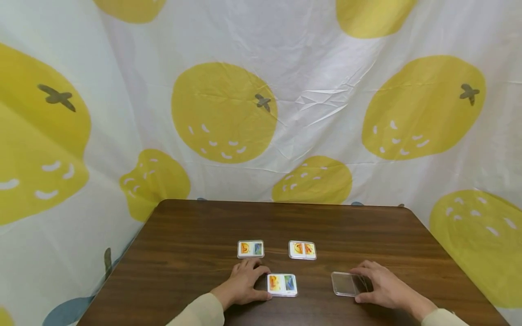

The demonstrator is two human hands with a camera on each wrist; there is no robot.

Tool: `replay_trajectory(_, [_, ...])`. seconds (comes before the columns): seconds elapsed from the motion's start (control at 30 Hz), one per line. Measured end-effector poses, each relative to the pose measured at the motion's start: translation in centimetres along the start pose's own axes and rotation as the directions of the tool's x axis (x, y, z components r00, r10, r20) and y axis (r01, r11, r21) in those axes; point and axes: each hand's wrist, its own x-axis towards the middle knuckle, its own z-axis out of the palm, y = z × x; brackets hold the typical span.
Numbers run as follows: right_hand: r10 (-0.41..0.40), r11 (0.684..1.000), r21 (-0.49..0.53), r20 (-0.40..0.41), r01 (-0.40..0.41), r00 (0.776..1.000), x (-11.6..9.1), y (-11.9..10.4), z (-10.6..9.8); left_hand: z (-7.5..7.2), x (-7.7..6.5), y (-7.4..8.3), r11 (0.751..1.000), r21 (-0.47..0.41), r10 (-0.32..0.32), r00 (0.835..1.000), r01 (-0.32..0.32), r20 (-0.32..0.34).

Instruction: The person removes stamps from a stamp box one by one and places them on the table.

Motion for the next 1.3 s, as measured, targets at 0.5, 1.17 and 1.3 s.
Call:
replay_trajectory(0.5, [0.047,0.999,0.002,0.017,-0.047,0.999,-0.6,0.6,0.2,0.0,0.1,0.1,1.0,0.014,-0.004,1.0,0.004,0.007])
replay_trajectory(1.17, [0.117,0.993,0.025,0.084,-0.119,0.99,-0.1,0.2,-0.2,0.1,0.2,0.0,1.0,-0.003,-0.01,1.0,0.01,0.023])
replay_trajectory(1.3, [0.099,0.995,0.022,0.063,-0.101,0.993,0.0,-0.1,-0.4,0.0,0.2,0.0,1.0,-0.008,-0.002,1.0,0.002,0.023])
